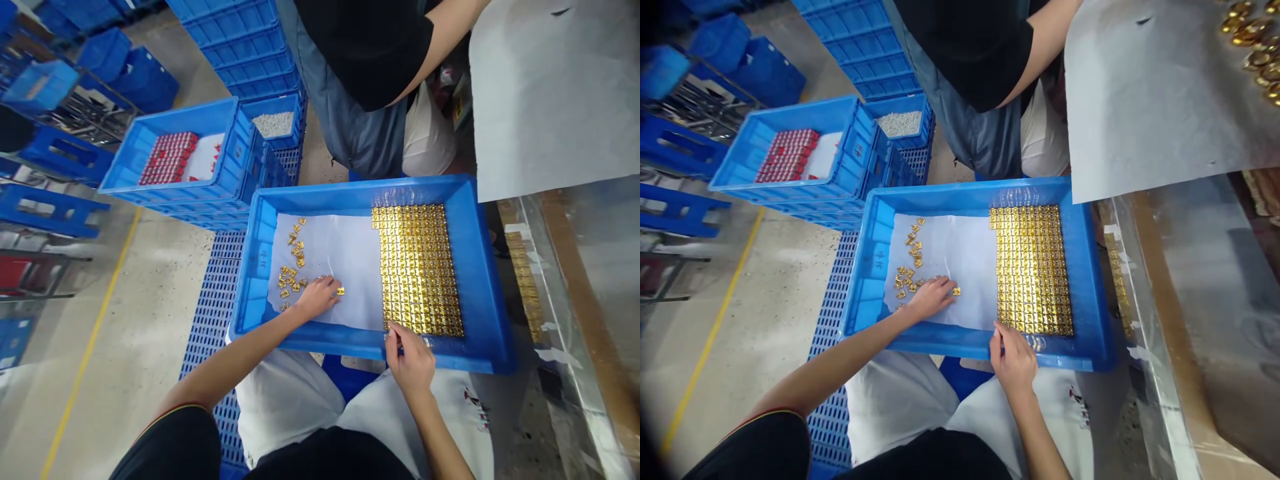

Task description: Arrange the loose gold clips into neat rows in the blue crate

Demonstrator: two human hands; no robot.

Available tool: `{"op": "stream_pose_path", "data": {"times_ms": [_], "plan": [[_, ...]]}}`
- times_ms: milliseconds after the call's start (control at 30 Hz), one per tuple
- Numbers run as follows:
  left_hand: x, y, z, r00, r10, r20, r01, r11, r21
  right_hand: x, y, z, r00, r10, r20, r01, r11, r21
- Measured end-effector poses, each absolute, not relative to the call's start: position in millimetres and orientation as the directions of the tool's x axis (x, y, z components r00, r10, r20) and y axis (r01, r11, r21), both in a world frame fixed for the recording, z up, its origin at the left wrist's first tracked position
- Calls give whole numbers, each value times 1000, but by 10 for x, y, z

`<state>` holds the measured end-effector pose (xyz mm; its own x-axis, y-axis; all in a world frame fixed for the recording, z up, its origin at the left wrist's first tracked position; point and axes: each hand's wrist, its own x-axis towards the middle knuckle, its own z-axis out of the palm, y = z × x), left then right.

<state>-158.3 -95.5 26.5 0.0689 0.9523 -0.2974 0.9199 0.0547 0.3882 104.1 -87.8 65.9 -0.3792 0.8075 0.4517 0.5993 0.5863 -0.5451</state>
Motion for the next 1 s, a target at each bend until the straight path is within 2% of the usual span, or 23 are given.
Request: {"op": "stream_pose_path", "data": {"times_ms": [167, 367, 467, 567, 767, 1000], "plan": [[-1465, -526, 236, 83, 949, -305, 948, 18, 317, 1021, -878, 681, -360, 802, 476, 602, 590, -538], [-1209, 191, 237, -168, 947, -275, 948, 232, 218, 1024, -869, 686, -366, 788, 495, 600, 606, -522], [-1104, 479, 254, -253, 920, -299, 916, 327, 231, 1041, -862, 671, -373, 789, 489, 583, 609, -538], [-1087, 615, 298, -269, 909, -319, 883, 364, 295, 1057, -856, 655, -376, 798, 472, 566, 600, -565], [-1148, 598, 295, -160, 941, -297, 888, 269, 374, 1066, -847, 650, -368, 811, 455, 530, 585, -614], [-1094, 776, 186, -186, 950, -250, 883, 273, 382, 1075, -845, 639, -376, 814, 444, 491, 581, -650]]}}
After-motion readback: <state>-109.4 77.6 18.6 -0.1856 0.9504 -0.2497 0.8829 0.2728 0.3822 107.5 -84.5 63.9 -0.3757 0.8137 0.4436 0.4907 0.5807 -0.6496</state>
